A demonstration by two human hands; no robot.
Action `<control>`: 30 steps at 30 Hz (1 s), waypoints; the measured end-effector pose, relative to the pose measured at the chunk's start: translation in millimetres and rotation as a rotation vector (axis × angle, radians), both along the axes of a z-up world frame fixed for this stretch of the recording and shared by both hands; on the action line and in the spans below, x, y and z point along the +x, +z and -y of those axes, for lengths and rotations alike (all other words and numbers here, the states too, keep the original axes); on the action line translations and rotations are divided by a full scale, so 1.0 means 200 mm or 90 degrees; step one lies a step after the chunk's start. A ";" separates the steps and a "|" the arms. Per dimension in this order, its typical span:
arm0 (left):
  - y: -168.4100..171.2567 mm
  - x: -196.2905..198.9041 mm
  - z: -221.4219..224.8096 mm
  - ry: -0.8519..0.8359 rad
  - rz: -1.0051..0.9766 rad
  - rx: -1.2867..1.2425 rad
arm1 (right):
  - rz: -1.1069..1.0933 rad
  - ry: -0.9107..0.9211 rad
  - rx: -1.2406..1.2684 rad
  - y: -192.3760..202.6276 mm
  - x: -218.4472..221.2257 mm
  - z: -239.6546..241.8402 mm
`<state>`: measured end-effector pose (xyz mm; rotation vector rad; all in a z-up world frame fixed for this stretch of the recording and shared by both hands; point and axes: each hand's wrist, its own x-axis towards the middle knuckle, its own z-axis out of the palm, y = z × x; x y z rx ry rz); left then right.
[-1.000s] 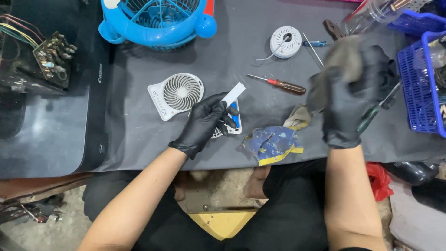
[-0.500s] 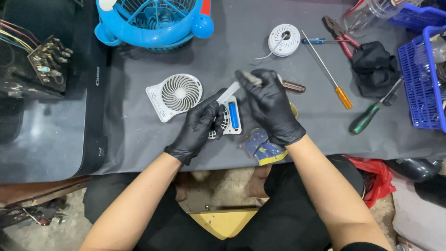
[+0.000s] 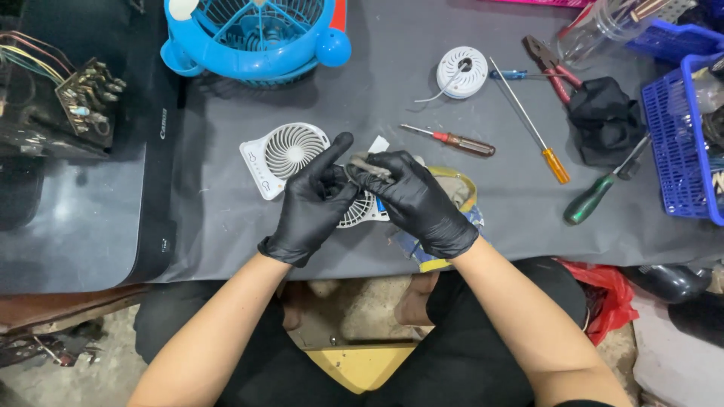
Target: Cleaning and reassembling the components of a small portable fan on a repair bench.
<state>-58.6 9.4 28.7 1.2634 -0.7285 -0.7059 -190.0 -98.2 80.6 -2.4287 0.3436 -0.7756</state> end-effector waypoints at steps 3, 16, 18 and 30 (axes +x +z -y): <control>0.08 -0.02 0.00 -0.025 -0.040 -0.015 | -0.067 -0.078 -0.111 -0.16 -0.02 0.24; 0.03 0.04 0.03 -0.002 -0.103 -0.061 | 0.090 -0.117 -0.204 0.09 -0.14 0.32; 0.01 0.07 0.04 0.009 -0.120 -0.057 | 0.249 -0.222 -0.100 0.19 -0.25 0.41; 0.00 0.06 0.04 0.045 -0.058 0.013 | -0.310 -0.644 -0.282 0.01 -0.51 0.73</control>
